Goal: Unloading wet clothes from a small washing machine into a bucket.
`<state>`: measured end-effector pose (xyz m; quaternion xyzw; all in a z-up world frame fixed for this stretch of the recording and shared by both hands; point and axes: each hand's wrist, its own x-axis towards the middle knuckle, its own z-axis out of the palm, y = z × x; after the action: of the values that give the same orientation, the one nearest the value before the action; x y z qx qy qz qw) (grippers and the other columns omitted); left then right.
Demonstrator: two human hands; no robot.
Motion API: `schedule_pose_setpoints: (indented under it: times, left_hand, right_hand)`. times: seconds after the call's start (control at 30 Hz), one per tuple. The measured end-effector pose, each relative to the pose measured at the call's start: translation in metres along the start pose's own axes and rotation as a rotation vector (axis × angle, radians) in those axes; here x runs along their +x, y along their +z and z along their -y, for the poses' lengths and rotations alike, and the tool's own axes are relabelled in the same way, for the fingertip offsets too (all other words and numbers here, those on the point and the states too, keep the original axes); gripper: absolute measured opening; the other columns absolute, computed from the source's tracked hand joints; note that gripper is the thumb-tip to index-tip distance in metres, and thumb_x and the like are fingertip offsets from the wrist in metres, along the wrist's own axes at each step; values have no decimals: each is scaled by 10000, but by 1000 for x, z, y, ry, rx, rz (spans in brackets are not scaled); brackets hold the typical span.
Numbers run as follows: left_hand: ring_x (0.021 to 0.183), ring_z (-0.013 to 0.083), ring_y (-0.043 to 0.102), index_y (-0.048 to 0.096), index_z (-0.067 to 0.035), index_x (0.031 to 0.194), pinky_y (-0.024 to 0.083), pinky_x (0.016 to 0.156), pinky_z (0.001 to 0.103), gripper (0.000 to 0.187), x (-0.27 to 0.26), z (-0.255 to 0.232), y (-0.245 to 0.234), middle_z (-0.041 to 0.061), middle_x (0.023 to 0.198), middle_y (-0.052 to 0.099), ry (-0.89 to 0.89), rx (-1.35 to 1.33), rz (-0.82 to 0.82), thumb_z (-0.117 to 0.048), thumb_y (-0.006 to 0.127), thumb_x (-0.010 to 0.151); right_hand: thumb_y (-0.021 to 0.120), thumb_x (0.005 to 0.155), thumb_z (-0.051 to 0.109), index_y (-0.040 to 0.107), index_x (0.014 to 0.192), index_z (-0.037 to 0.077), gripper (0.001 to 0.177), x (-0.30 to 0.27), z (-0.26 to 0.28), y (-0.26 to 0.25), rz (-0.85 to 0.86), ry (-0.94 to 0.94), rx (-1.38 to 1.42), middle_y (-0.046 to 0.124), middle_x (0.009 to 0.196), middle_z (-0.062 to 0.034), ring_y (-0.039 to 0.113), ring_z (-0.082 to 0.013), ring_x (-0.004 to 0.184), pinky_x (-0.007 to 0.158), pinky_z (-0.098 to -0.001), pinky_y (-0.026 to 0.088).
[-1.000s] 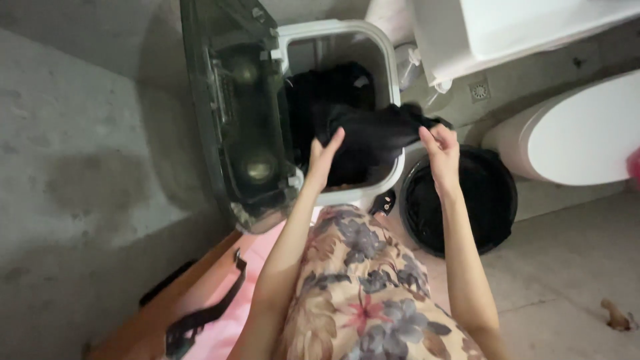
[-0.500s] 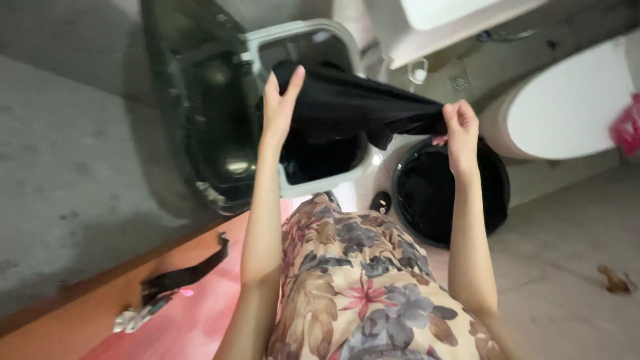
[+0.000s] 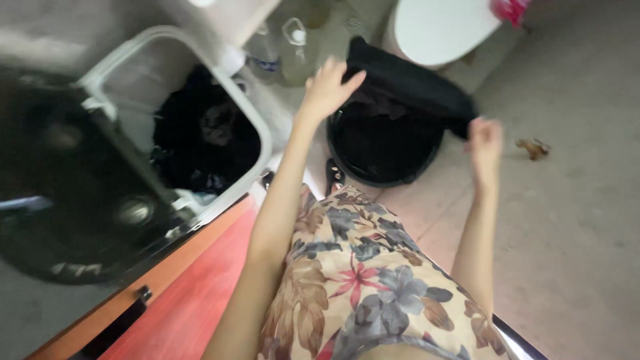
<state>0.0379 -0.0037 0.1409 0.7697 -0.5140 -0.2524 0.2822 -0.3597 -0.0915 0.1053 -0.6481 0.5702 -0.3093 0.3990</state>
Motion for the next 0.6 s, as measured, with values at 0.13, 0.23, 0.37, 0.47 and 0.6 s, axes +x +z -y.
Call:
schedule_pose_setpoints:
  times: [0.13,0.23,0.37,0.47,0.6]
  left_hand:
    - [1352,405,433,636,-167,1301,334,1075,622,647,-14,47,87,189,1404,501,-246,34,150,-671,545,906]
    - [1301,380,496,641,-173,1310,367,1031,639,549,-54,135,110,172,1347,595,-349,-20,218,-559,608,921]
    - [823,164,694,644,-124,1276,549,721,339,327,-72,272,113,72,1045,741,-338,-733,-40,-326,596,1023]
    - [734,96,668,642,-157,1264,498,616,278,300,-117,306,39,26,1000,732,-577,-798,-190,-340,563,1040]
    - [719,82,649,659,-182,1239,456,575,253,292,-168,377,-9,3,976,732,-756,-701,-318,-353,558,1024]
  right_hand:
    - [658,1071,426,640,975,-1,438,-36,-180,12,398,258,-241,609,787,-71,545,-132,664,584,-333,448]
    - [621,956,400,673,1056,102,319,-57,-189,46,625,290,-37,723,942,34,590,-85,669,589,-282,495]
    - [574,1036,365,680,1040,106,279,-48,-127,111,637,445,-10,693,894,27,579,-77,673,586,-263,478]
    - [567,1059,284,675,1056,97,216,-32,-57,180,691,229,59,677,908,21,573,-73,710,608,-254,464]
    - [543,1104,238,666,1106,86,195,-36,54,291,879,32,271,671,1005,12,591,-68,825,740,-236,492]
